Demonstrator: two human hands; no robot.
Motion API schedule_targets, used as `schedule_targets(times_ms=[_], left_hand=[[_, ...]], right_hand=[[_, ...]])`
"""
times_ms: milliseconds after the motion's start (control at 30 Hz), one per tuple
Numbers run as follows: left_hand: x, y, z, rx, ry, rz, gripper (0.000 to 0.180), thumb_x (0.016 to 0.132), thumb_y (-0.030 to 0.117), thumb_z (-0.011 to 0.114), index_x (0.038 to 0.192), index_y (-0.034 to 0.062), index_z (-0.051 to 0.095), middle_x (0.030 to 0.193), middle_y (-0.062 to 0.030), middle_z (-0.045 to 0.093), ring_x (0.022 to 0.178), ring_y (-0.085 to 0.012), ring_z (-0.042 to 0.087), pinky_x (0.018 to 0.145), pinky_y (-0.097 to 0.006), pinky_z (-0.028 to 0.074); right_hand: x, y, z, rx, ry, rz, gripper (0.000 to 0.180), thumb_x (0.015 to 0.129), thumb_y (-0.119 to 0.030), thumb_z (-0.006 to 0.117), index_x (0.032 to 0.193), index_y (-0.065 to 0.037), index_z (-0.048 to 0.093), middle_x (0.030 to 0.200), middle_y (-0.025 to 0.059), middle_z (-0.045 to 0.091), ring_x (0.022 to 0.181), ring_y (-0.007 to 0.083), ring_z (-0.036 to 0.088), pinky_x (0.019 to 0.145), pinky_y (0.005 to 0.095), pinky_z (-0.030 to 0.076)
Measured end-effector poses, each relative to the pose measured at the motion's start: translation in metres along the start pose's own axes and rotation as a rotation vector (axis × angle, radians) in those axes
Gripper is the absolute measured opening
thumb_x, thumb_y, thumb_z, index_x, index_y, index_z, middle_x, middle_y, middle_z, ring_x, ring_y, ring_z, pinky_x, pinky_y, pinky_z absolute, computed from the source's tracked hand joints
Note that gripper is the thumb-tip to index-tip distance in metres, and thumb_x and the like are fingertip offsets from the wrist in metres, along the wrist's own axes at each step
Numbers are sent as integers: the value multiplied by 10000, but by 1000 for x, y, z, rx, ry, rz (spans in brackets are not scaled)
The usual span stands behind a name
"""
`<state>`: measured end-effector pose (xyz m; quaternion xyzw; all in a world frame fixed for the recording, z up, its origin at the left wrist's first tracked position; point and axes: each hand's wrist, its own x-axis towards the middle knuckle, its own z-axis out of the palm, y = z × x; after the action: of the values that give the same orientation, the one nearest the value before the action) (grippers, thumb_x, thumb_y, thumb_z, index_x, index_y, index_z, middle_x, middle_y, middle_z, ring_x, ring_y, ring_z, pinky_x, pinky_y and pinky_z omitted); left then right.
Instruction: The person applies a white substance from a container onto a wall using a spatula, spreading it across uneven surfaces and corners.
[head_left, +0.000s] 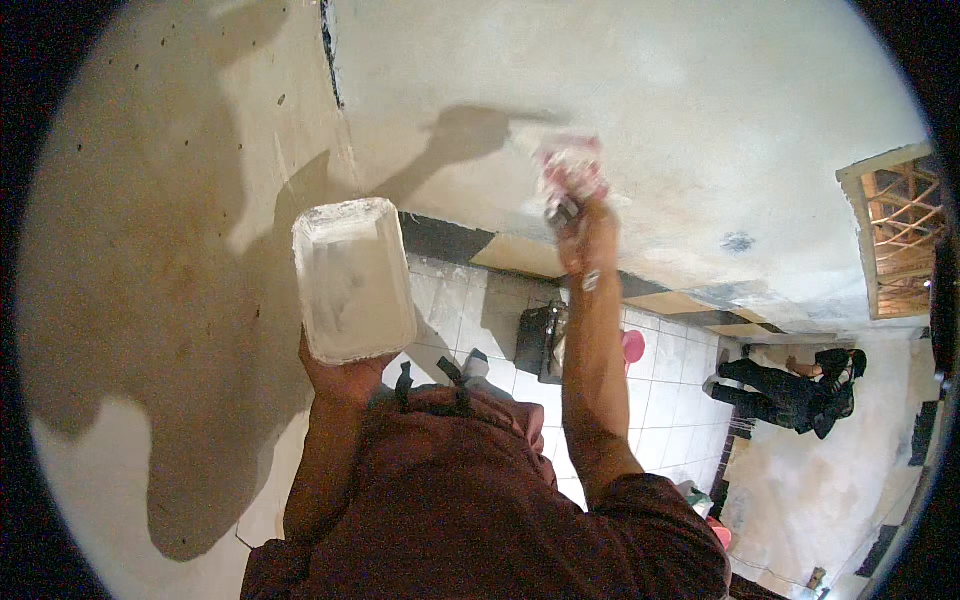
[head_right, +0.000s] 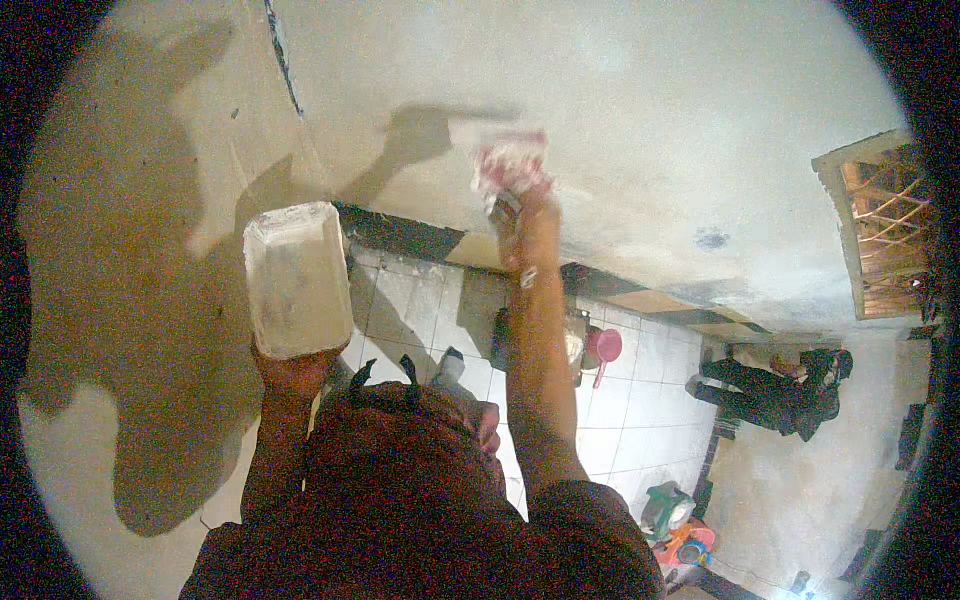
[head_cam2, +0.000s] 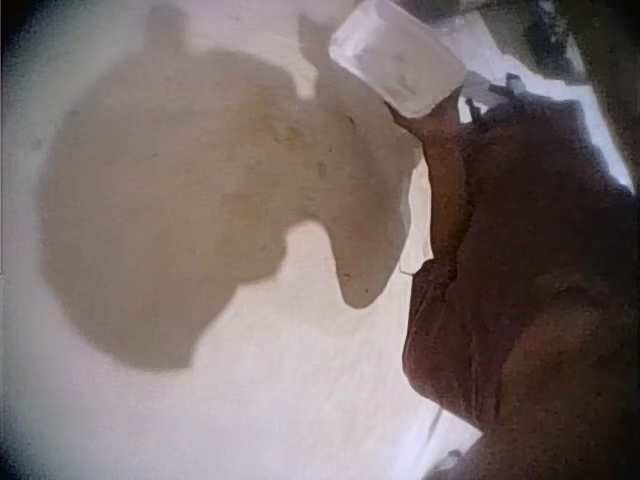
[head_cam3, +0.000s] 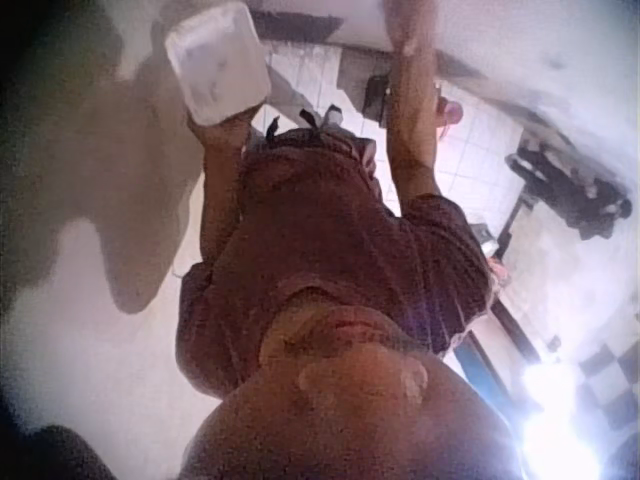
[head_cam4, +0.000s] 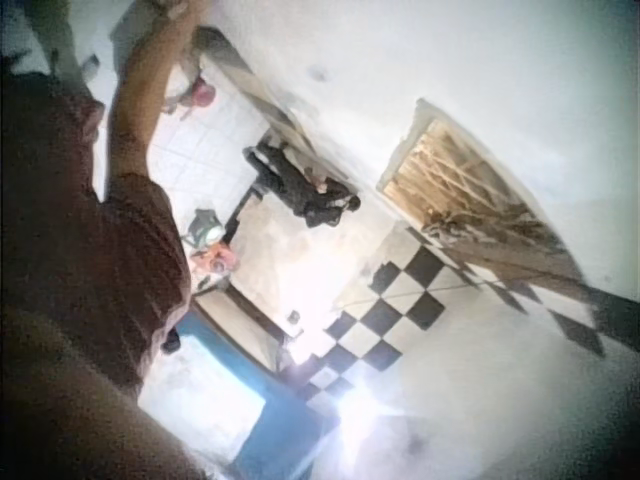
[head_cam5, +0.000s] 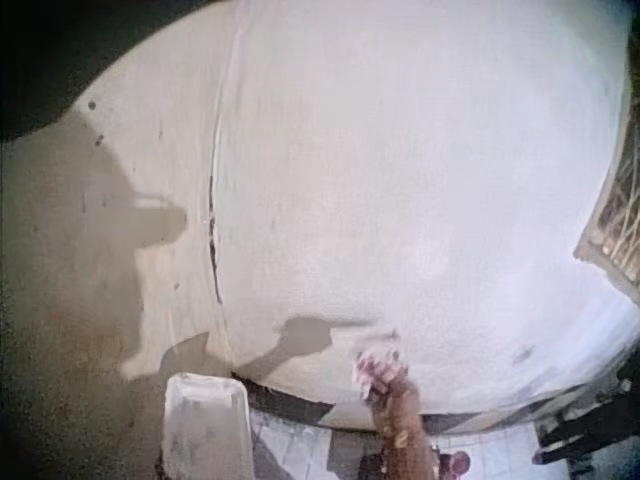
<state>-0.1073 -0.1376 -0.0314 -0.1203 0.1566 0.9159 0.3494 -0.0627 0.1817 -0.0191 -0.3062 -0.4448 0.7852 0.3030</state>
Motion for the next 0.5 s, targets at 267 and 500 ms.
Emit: schedule_targets(times_ms=[267, 500], left_hand=[[5, 2, 3, 37, -32, -56, 617, 909, 515, 380, 1373, 109, 390, 1328, -161, 476, 1182, -394, 501, 887, -625, 459], [2, 6, -15, 53, -6, -86, 618, 912, 507, 380, 1385, 110, 368, 1355, -161, 449, 1192, -401, 491, 880, -625, 466]], right_hand=[[60, 91, -41, 81, 151, 91, 121, 846, -115, 574, 939, -47, 612, 824, 44, 632, 646, 125, 575, 545, 259, 490], [87, -16, 25, 169, 240, -125, 173, 881, -172, 566, 874, -1, 588, 739, 77, 580, 625, 163, 555, 531, 295, 496]])
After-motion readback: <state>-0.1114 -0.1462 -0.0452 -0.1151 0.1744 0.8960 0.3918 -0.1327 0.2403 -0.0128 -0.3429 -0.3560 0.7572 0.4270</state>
